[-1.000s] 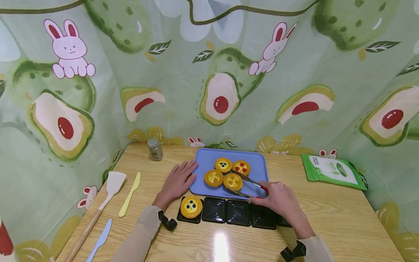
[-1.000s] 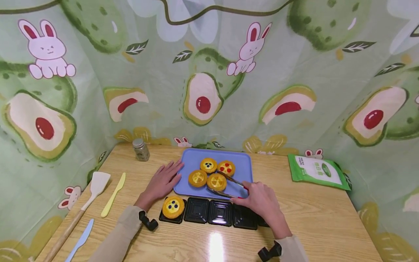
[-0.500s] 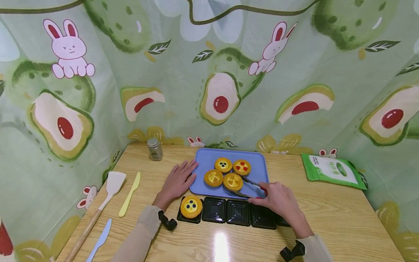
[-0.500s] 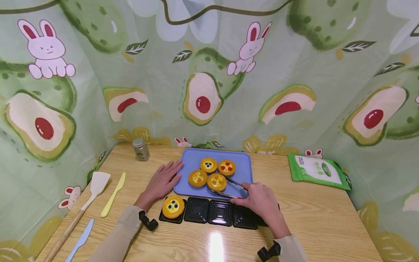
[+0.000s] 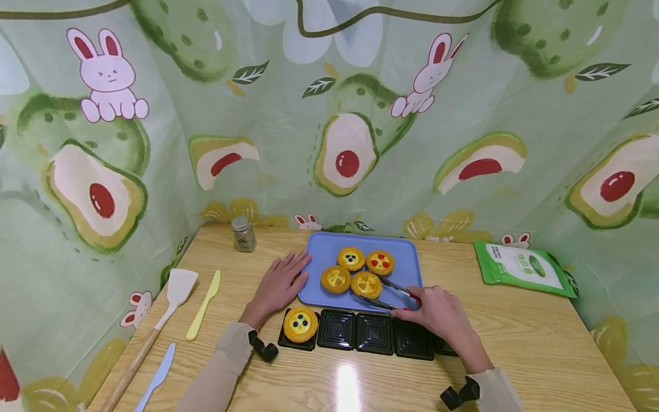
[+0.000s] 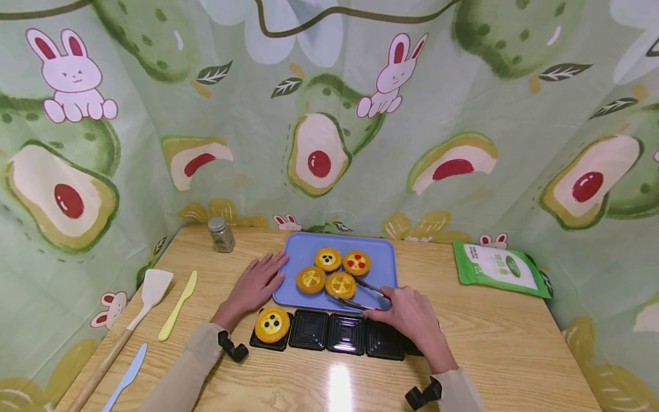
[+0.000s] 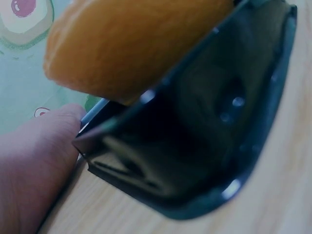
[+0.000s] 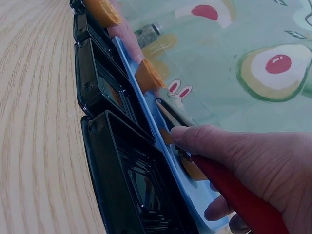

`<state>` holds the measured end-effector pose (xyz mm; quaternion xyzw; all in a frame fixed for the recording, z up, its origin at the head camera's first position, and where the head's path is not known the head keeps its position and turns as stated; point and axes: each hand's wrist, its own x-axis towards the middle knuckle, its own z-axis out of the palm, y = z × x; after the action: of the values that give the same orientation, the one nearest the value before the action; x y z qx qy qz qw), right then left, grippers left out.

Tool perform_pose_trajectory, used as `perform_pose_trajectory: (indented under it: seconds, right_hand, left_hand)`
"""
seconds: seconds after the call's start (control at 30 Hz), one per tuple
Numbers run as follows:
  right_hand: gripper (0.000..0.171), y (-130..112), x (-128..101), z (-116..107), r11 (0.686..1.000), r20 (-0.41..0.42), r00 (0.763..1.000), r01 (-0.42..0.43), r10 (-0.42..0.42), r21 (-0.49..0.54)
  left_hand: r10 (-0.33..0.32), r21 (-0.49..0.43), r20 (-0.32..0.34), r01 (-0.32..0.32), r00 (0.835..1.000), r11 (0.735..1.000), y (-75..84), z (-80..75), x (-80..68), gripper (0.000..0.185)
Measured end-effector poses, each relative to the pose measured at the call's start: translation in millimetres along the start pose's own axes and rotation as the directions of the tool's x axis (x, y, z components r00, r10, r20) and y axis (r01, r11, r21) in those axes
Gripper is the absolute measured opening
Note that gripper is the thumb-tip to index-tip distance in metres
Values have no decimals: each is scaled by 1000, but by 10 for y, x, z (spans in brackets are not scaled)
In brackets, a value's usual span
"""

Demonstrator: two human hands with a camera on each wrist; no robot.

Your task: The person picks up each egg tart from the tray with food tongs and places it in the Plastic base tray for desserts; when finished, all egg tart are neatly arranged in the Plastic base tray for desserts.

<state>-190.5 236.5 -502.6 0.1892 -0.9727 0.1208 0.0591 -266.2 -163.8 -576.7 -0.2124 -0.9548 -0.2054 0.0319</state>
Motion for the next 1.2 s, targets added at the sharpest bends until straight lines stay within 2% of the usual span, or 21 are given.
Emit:
perform_pose_trajectory:
  seconds: [1.2]
  right_hand:
    - [57,46,-6,-72,999,14,1000,1,-1,52]
  left_hand:
    - [-10,-17,4,10,1000,1000,15,-12,-1,59]
